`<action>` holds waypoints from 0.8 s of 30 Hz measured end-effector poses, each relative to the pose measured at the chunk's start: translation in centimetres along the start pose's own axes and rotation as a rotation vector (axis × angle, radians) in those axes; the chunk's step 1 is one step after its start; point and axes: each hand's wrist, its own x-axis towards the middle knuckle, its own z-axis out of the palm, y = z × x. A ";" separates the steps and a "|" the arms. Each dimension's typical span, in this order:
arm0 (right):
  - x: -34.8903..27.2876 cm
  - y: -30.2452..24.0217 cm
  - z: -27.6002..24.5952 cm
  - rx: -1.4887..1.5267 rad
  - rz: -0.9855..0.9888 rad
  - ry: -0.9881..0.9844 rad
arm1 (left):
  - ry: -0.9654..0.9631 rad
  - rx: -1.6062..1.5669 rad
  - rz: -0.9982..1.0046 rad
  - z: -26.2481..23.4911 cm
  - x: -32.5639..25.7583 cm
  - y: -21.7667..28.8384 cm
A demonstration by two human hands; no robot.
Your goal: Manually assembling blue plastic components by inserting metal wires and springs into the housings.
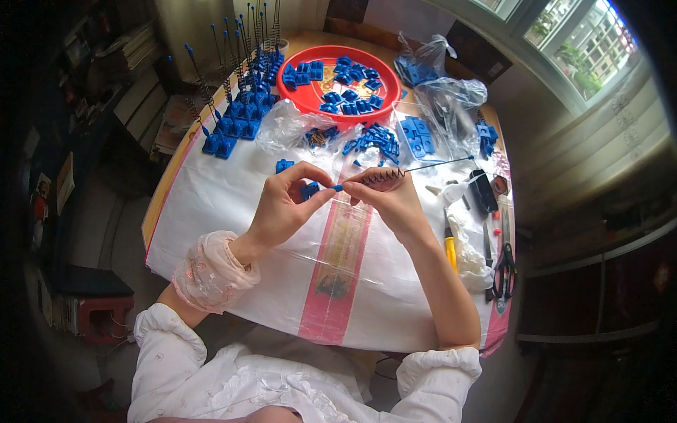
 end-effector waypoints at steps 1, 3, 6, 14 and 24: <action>0.0 0.0 0.0 0.007 -0.001 0.004 | -0.012 -0.017 -0.048 -0.3 0.0 -0.3; 0.0 0.0 0.0 0.010 -0.003 0.008 | 0.000 -0.053 -0.086 -0.7 0.2 -0.9; 0.1 0.1 0.0 0.002 -0.003 0.012 | 0.070 -0.091 -0.063 -0.8 0.5 -1.2; 0.0 0.1 0.1 0.010 -0.010 -0.015 | -0.022 0.001 -0.057 -0.1 0.3 -1.5; 0.6 0.8 -1.1 0.044 0.026 -0.026 | -0.162 -0.368 -0.237 -0.1 0.5 -1.4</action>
